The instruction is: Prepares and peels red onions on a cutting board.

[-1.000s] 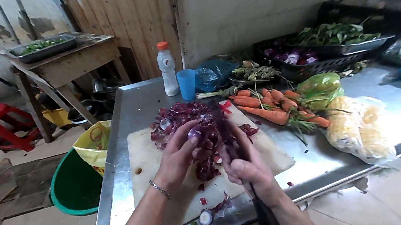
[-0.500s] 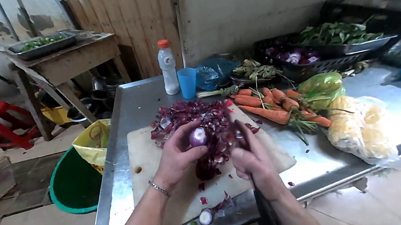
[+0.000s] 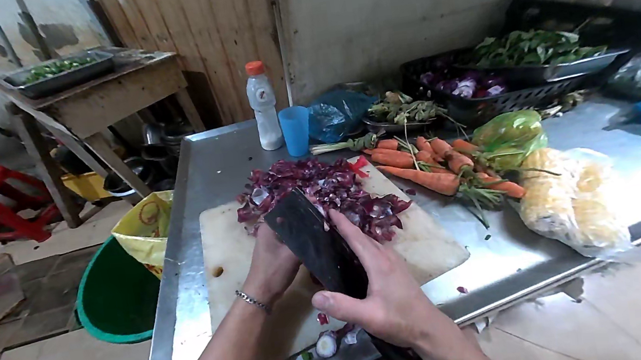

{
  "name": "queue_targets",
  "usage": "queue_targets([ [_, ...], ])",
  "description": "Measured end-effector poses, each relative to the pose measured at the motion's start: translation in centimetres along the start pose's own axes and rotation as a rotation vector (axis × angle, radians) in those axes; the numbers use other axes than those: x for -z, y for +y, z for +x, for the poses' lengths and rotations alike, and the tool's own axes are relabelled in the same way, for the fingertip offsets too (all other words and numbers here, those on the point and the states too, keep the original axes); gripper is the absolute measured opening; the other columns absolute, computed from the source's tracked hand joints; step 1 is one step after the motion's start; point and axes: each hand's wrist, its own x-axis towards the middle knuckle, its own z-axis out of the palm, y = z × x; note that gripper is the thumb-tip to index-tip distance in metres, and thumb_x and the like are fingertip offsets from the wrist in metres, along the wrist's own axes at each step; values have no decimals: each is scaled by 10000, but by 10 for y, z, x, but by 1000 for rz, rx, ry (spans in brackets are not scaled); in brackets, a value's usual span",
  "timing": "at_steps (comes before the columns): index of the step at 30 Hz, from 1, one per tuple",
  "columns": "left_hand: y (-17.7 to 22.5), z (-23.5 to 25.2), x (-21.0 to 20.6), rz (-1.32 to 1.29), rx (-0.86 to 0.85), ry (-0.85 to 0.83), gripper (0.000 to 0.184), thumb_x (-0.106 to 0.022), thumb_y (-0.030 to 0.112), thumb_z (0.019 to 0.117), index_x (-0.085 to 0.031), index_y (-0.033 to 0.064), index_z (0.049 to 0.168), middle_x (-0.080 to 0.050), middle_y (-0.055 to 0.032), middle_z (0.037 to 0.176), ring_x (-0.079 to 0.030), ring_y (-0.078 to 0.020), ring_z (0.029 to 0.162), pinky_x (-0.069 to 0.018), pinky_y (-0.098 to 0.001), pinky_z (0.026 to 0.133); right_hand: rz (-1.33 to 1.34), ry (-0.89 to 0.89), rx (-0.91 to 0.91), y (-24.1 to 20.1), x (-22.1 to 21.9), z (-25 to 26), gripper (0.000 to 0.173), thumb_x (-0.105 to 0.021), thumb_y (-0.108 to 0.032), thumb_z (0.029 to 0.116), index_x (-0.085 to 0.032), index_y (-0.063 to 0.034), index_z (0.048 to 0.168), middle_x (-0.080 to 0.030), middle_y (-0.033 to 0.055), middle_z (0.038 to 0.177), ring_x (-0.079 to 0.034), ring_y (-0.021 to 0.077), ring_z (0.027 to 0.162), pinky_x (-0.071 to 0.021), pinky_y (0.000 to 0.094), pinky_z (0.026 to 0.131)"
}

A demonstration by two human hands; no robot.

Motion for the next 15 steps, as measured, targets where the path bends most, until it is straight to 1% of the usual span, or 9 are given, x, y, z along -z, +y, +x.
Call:
queue_targets([
  [4, 4, 0, -3, -7, -16, 20, 411, -719, 75, 806, -636, 118, 1207, -722, 24, 1013, -693, -63, 899, -600, -254, 779, 30, 25, -19, 1, -2, 1, 1031, -626, -794, 748, -406, -227, 1580, -652, 57, 1256, -659, 139, 1055, -583, 436, 835],
  [7, 7, 0, -6, -39, -26, -12, 432, -729, -6, 756, -650, 126, 1160, -738, 23, 987, -706, -68, 858, -610, -254, 751, 217, 55, -40, 6, -2, 2, 973, -681, -729, 764, -451, -210, 1553, -656, 14, 1286, -651, 88, 1092, -584, 376, 886],
  [8, 5, 1, -4, -44, -41, -50, 463, -724, -9, 763, -645, 108, 1204, -730, -3, 1036, -705, -89, 890, -611, -270, 776, 311, 73, -68, 9, 1, 3, 944, -708, -693, 768, -469, -204, 1540, -675, -23, 1244, -660, 49, 1024, -590, 323, 847],
  [9, 3, 1, -2, -56, -47, -89, 491, -732, 13, 789, -625, 91, 1263, -708, -34, 1100, -697, -115, 937, -607, -289, 815, 401, 112, -93, 12, 4, 4, 919, -719, -678, 772, -494, -192, 1518, -695, -53, 1092, -643, 13, 834, -573, 260, 707],
  [10, 1, 2, -1, -74, -40, -101, 507, -728, 64, 800, -613, 92, 1292, -694, -47, 1139, -691, -131, 964, -600, -307, 838, 495, 152, -124, 17, 7, 7, 894, -718, -661, 785, -503, -174, 1503, -654, -69, 898, -546, -1, 622, -497, 213, 541],
  [11, 1, 3, 0, -112, -25, -104, 500, -718, 123, 823, -606, 102, 1310, -680, -57, 1169, -685, -148, 989, -594, -334, 863, 582, 173, -159, 23, 12, 9, 861, -704, -642, 814, -491, -168, 1501, -582, -77, 758, -462, 3, 509, -436, 196, 456],
  [13, 1, 3, 1, -181, 2, -109, 453, -647, 201, 907, -585, 109, 1346, -666, -81, 1198, -691, -177, 976, -603, -364, 850, 724, 219, -224, 36, 23, 12, 749, -657, -570, 863, -477, -169, 1469, -510, -68, 646, -419, 24, 433, -406, 191, 402],
  [14, 1, 4, 1, -185, -1, -120, 436, -593, 219, 949, -563, 111, 1371, -666, -95, 1200, -703, -180, 929, -615, -345, 793, 777, 230, -250, 40, 27, 12, 697, -638, -551, 870, -466, -179, 1435, -497, -61, 630, -419, 29, 417, -409, 187, 389],
  [15, 2, 5, 1, -171, -2, -130, 443, -558, 215, 974, -537, 122, 1406, -664, -95, 1192, -697, -166, 865, -611, -313, 731, 803, 225, -258, 41, 30, 12, 710, -641, -560, 865, -437, -188, 1433, -490, -57, 622, -423, 33, 408, -417, 190, 383],
])
